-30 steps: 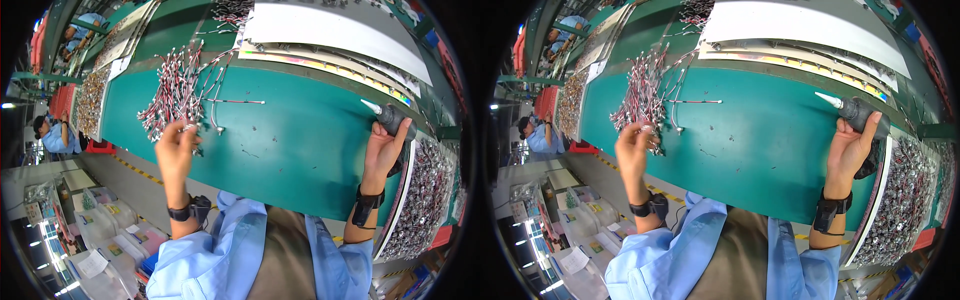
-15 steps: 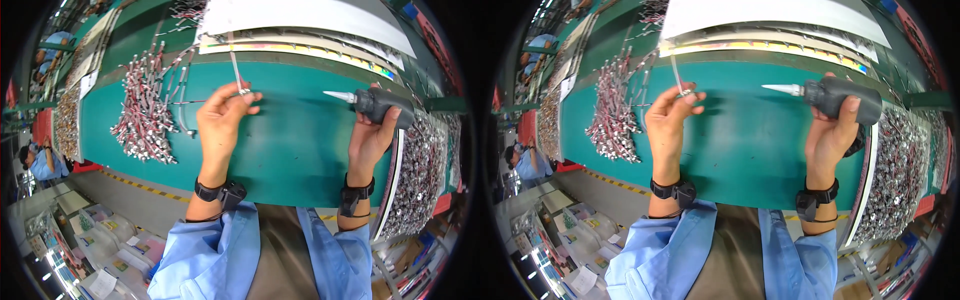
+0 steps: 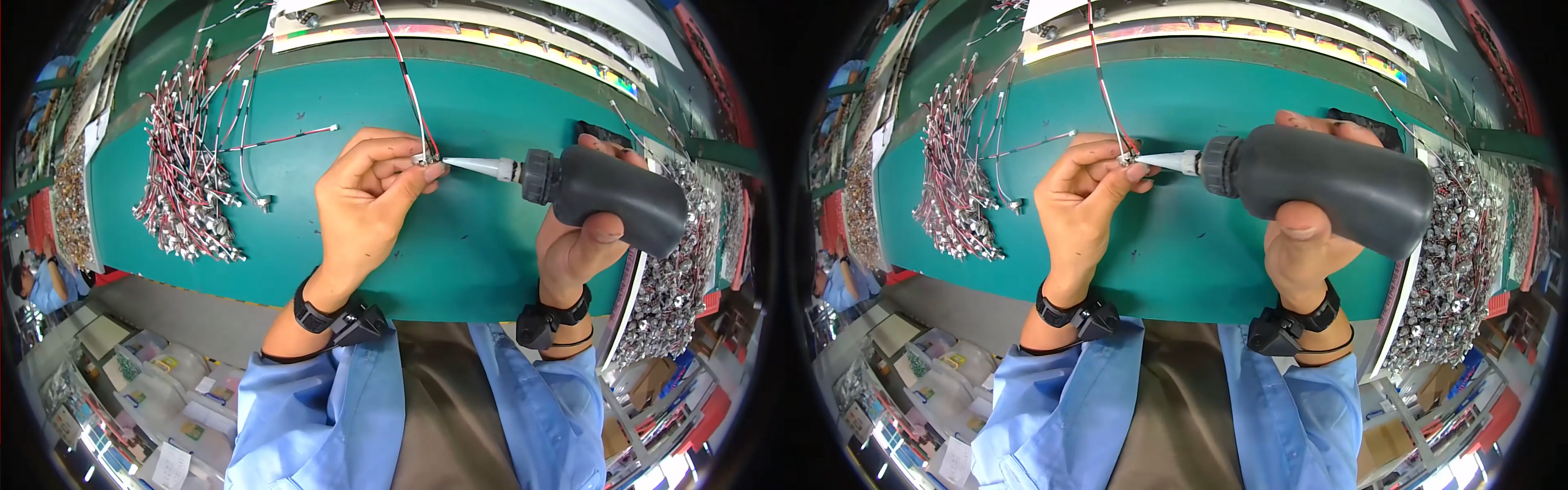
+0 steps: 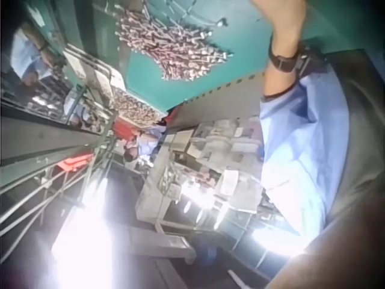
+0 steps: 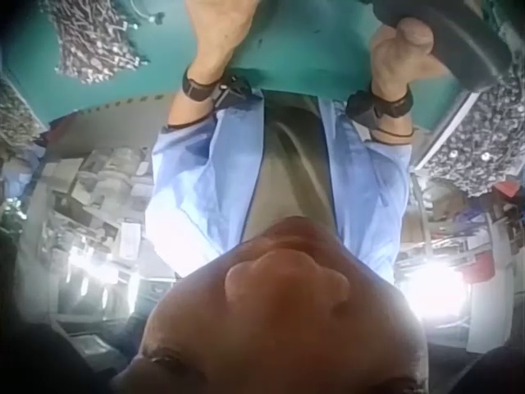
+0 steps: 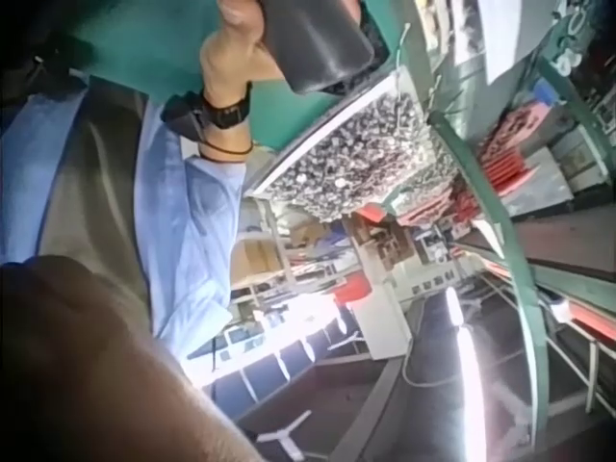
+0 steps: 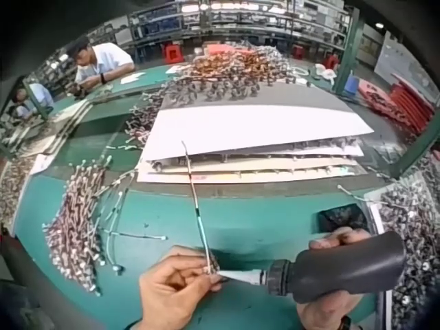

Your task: The person picks up a wire assembly from a pile, applies glue to the connector using a squeeze bottle, and places it onto a white board. This process is repeated for several wire assemblies.

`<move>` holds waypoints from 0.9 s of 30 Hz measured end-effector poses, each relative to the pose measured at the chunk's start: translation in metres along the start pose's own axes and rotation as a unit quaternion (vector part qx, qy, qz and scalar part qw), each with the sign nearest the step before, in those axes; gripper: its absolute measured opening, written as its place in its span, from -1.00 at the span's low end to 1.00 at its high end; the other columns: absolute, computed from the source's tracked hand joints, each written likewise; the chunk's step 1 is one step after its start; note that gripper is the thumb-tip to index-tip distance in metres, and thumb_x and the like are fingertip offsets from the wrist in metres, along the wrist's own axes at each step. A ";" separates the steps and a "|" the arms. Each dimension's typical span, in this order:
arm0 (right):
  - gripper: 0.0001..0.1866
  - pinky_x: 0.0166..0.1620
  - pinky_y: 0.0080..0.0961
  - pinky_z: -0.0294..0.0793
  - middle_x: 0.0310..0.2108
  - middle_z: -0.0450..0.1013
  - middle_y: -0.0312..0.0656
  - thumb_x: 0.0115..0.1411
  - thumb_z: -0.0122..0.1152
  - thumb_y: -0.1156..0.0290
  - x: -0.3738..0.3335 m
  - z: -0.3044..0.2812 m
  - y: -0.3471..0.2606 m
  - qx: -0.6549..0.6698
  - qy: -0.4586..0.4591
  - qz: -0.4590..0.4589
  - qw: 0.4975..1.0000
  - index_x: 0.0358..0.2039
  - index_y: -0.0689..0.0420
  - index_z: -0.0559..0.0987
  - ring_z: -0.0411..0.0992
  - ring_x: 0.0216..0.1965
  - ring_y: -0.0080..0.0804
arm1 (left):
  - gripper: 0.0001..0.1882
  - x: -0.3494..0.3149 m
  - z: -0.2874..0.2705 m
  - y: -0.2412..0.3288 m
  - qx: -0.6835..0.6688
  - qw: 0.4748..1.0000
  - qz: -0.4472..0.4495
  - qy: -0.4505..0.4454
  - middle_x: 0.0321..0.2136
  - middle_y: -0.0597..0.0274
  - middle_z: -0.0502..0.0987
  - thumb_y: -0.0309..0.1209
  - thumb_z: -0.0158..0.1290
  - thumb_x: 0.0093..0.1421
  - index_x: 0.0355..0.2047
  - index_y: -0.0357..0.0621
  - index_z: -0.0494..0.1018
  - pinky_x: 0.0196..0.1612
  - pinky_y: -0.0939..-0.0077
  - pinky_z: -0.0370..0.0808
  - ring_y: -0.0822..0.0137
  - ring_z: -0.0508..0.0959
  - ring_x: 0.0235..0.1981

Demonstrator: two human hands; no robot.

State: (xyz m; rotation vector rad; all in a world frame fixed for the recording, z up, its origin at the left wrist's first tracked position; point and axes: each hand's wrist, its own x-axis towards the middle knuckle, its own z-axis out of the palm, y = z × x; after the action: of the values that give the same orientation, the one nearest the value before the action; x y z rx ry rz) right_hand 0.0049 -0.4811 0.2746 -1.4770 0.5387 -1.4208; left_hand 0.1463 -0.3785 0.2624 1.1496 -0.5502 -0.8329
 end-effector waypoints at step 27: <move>-0.19 -0.09 -0.36 0.29 -0.30 0.40 -0.02 -0.14 0.18 -0.10 -0.005 0.006 0.004 -0.064 -0.003 -0.059 0.996 -0.08 0.32 0.21 0.36 -0.24 -0.27 | -0.82 0.000 0.000 0.003 0.054 0.999 0.005 -0.002 -0.36 0.16 0.33 -0.78 -0.02 -0.07 -0.39 -0.44 0.39 -0.42 0.74 0.54 0.45 0.48 -0.41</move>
State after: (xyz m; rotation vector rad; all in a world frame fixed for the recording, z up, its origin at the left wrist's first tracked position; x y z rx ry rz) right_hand 0.0102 -0.4768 0.2700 -1.6367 0.5564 -1.4959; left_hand 0.1472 -0.3785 0.2656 1.2423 -0.6094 -0.8062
